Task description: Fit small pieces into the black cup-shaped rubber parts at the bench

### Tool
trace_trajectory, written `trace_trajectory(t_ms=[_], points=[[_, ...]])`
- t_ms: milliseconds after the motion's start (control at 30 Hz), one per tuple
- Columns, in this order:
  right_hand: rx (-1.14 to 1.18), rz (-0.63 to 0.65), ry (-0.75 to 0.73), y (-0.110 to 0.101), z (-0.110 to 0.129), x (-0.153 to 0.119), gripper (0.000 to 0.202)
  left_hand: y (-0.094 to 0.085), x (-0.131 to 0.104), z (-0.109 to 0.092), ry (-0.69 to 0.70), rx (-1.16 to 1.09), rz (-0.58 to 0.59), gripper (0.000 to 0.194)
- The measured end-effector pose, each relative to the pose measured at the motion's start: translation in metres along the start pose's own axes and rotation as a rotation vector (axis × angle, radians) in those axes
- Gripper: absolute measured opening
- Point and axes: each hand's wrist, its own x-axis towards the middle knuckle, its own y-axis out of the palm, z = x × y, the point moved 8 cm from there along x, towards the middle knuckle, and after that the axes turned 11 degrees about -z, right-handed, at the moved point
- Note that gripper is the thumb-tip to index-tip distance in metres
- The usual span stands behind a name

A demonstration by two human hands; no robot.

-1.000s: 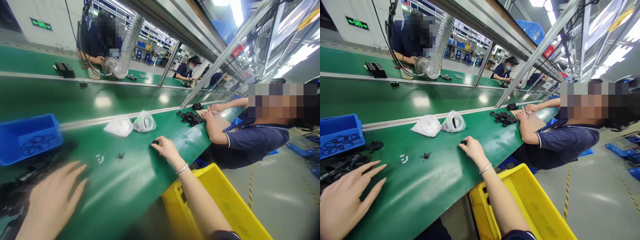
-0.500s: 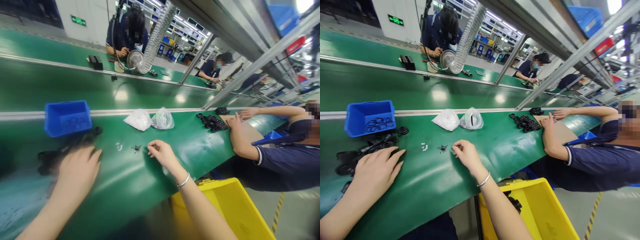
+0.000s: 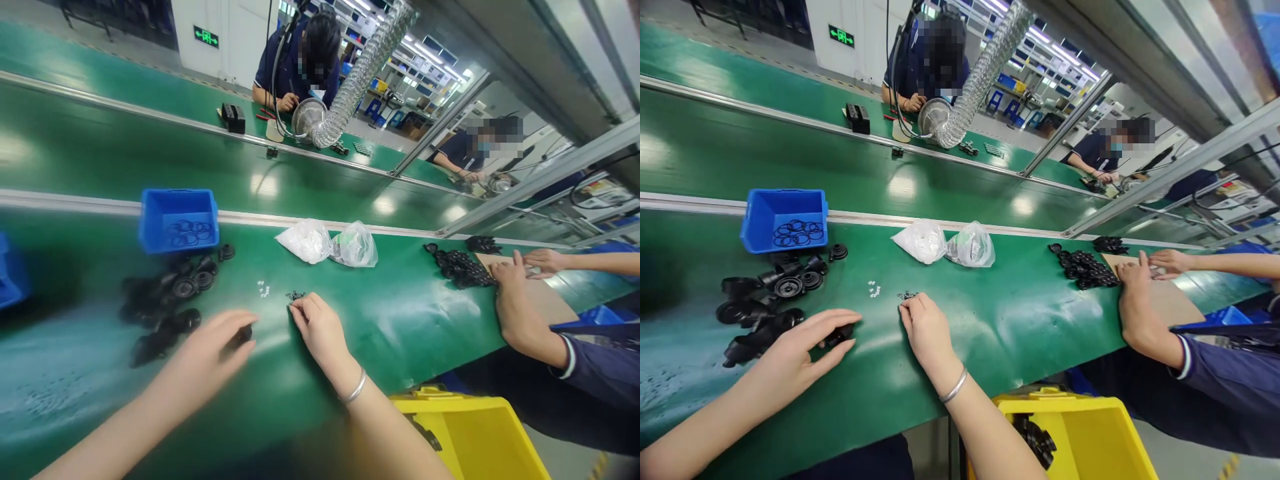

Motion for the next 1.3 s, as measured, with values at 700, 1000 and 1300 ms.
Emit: trace_trajectory(t_ms=[700,1000,1300], points=[[0.099,0.106,-0.022,0.032,0.028,0.040,0.008,0.025,-0.008,0.013,-0.402,-0.660,0.180,0.032],[0.243,0.089,0.027,0.025,0.027,0.044,0.010,0.046,-0.018,0.014,-0.482,-0.859,0.282,0.033],[0.426,0.112,-0.087,-0.007,0.062,-0.005,0.008,0.030,-0.012,0.012,-0.320,-0.498,0.140,0.036]])
